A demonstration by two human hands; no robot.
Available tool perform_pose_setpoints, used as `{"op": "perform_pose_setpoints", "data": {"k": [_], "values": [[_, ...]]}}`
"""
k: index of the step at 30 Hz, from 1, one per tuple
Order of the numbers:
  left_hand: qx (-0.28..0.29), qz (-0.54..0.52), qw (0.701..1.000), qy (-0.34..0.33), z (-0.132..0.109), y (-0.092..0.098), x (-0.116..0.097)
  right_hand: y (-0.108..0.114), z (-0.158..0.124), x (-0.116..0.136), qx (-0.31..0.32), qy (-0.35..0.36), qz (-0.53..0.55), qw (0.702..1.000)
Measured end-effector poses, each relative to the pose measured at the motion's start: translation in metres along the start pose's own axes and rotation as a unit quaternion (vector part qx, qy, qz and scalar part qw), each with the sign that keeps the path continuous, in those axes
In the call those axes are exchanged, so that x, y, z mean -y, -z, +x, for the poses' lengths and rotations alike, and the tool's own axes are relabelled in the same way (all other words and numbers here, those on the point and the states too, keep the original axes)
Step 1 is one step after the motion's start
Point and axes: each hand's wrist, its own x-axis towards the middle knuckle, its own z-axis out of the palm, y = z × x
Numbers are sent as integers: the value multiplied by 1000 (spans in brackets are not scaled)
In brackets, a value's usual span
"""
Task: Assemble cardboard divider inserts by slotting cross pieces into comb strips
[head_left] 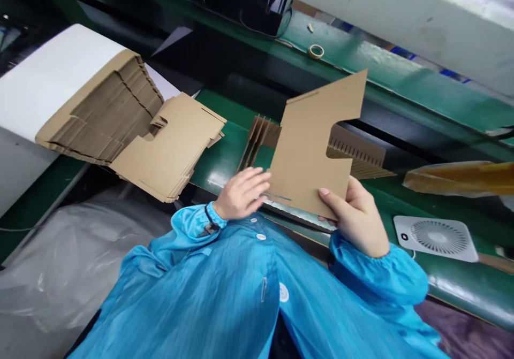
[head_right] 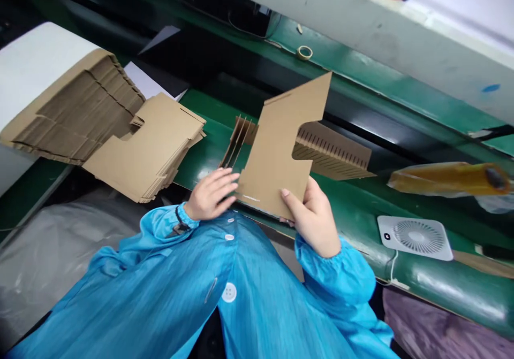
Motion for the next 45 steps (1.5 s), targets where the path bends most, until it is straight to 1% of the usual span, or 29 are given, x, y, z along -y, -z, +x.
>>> {"op": "perform_pose_setpoints", "data": {"k": [1, 3, 4, 6, 8, 12, 18, 22, 23, 27, 29, 32, 37, 40, 45], "values": [[12, 12, 999, 44, -9, 0, 7, 5, 1, -1, 4, -12, 5, 1000], [61, 25, 991, 113, -26, -2, 21, 10, 4, -1, 15, -29, 13, 999], [91, 22, 987, 130, -33, -4, 27, 11, 5, 0, 21, -37, 17, 999], [136, 7, 980, 143, -44, -9, 34, 7, 8, 2, 25, -48, 21, 998], [156, -5, 978, 141, -50, -14, 37, 0, 10, 5, 20, -57, 16, 998], [150, -22, 980, 128, -50, -19, 36, -11, 13, 10, 7, -84, -15, 996], [143, -47, 981, 120, -50, -19, 38, -23, 18, 19, 16, -82, -53, 995], [139, -43, 983, 109, -50, -18, 38, -36, 25, 30, 25, -133, -103, 985], [136, -44, 984, 105, -50, -18, 38, -39, 27, 33, 32, -134, -108, 985], [133, -46, 986, 93, -50, -16, 37, -51, 33, 45, 67, -101, -116, 986], [143, -47, 984, 98, -50, -15, 37, -57, 36, 52, 81, -127, -145, 978], [158, -55, 980, 106, -49, -14, 37, -65, 40, 61, 84, -179, -183, 963], [153, -58, 982, 98, -49, -15, 38, -69, 44, 68, 104, -177, -178, 962], [157, -61, 980, 104, -50, -16, 39, -71, 44, 70, 105, -183, -190, 959], [163, -65, 979, 107, -49, -17, 39, -73, 44, 63, 119, -174, -168, 963]]}}
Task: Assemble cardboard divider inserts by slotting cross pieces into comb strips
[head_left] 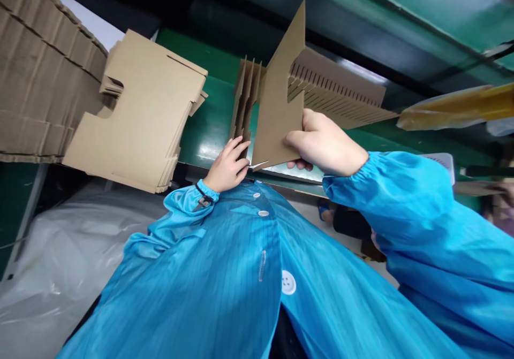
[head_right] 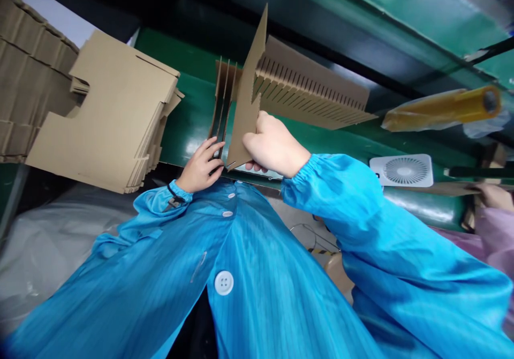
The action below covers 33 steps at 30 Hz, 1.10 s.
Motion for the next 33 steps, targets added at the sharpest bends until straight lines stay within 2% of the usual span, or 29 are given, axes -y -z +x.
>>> {"op": "perform_pose_setpoints", "data": {"k": [5, 16, 27, 33], "values": [[-12, 11, 1000, -12, 0, 0, 0, 1, 6, -10, 21, 55, 24, 998], [11, -24, 1000, 17, 0, 0, -1, -1, 9, -16, 19, 32, 7, 999], [7, -23, 1000, 5, -1, 1, 0, -34, 19, -29, 15, -14, -20, 1000], [11, -16, 1000, 3, -1, 2, -2, -54, 30, -37, 54, -37, -10, 998]]}}
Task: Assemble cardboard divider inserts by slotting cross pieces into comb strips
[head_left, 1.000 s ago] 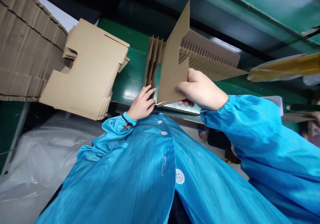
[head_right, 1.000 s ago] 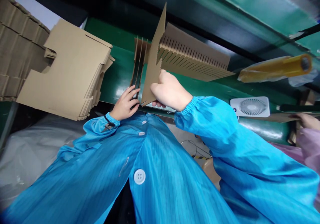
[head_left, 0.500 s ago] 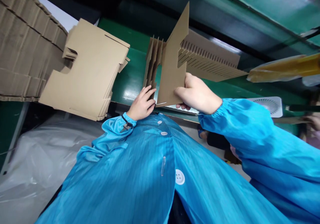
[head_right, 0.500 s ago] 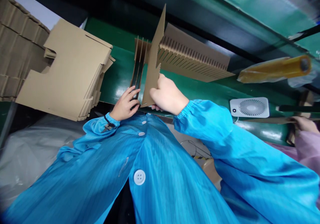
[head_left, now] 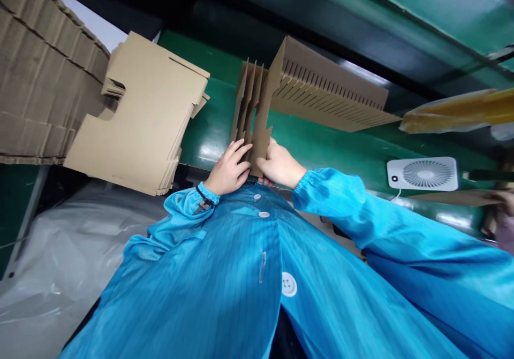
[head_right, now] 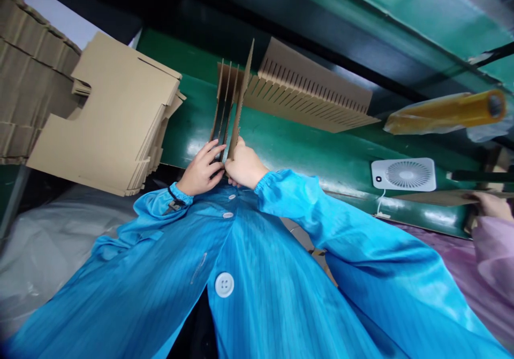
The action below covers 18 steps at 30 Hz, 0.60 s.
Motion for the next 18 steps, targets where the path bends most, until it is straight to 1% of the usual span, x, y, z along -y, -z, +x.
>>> {"op": "perform_pose_setpoints", "data": {"k": [7, 10, 11, 12, 13, 15, 16, 17, 18], "values": [[12, -8, 1000, 12, -1, 0, -4, -3, 14, -3, 40, -32, -31, 998], [13, -6, 1000, 16, 0, 0, -5, 3, 18, -2, 80, -44, -105, 990], [12, -5, 1000, 18, -1, 0, -6, 8, 20, -2, 68, -32, -146, 986], [11, -4, 1000, 19, -1, 0, -6, 14, 24, -4, 29, -5, -189, 981], [9, -2, 1000, 20, -1, 0, -6, 20, 29, -7, -30, 37, -229, 972], [4, 4, 1000, 17, -1, 0, -7, 33, 44, -16, -157, 153, -281, 934], [1, 8, 1000, 13, -1, 0, -7, 39, 53, -21, -194, 212, -293, 912], [-1, 11, 1000, 10, -1, 0, -7, 45, 64, -28, -204, 264, -302, 893], [-2, 13, 1000, 8, -1, 0, -7, 49, 75, -35, -196, 305, -311, 879]]}}
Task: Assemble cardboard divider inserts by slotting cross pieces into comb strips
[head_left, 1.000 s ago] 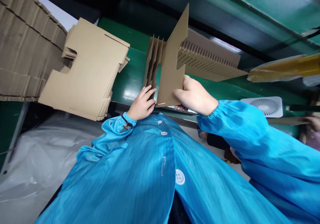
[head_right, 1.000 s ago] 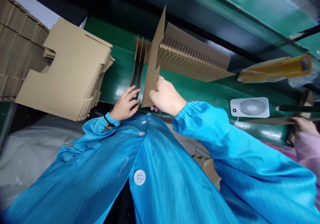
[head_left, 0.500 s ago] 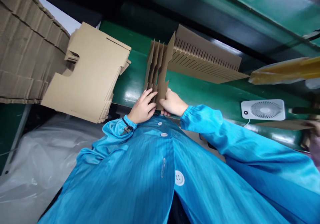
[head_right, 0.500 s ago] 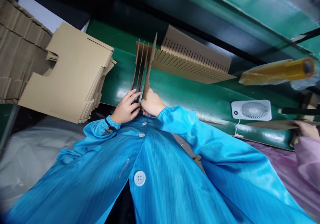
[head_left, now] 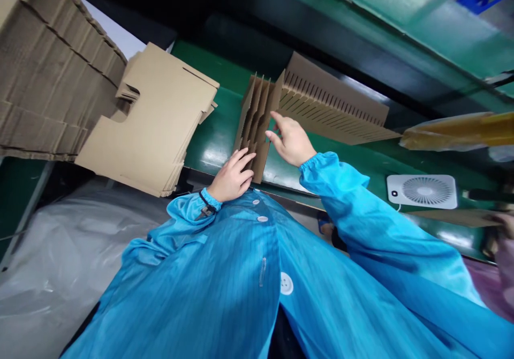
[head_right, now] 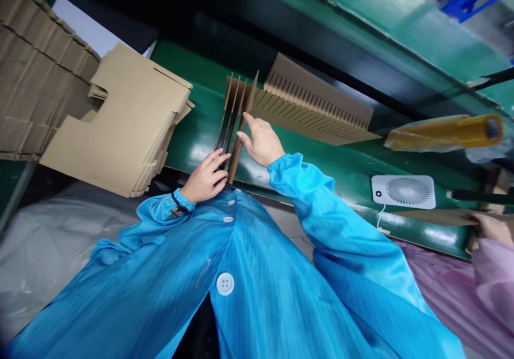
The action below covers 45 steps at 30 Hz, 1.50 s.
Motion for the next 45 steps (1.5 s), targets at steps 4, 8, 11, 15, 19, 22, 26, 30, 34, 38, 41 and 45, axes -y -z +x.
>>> {"op": "perform_pose_setpoints", "data": {"k": [4, 8, 11, 15, 19, 22, 26, 30, 34, 38, 41, 45], "values": [[2, 4, 1000, 9, 0, -1, 0, -27, 13, -37, 34, 82, -1, 996], [1, 11, 1000, 9, 1, -1, 0, -39, 17, -54, 57, 94, -2, 994], [4, 10, 1000, 18, 1, -2, 1, -37, 19, -58, 74, 103, -27, 992], [2, 22, 1000, 16, 0, -3, 2, -31, 18, -56, 98, 126, -65, 985], [6, 32, 999, 7, 1, -1, 4, -32, 17, -52, 98, 119, -83, 985], [35, 20, 999, 4, 3, 5, 5, -34, 19, -51, 97, 106, -37, 989], [70, 19, 997, 5, 5, 13, 4, -35, 19, -49, 90, 67, 68, 991], [82, 35, 996, 6, 6, 15, 2, -37, 16, -43, 100, -4, 207, 973], [83, 49, 995, 6, 4, 14, 2, -38, 13, -40, 133, -61, 353, 924], [76, 48, 996, 7, 3, 12, 2, -34, 9, -35, 151, -77, 420, 891], [77, 37, 996, 18, 3, 11, 2, -30, 5, -29, 171, -40, 356, 918], [75, 38, 996, 23, 2, 11, 2, -28, 4, -25, 193, 20, 243, 951]]}}
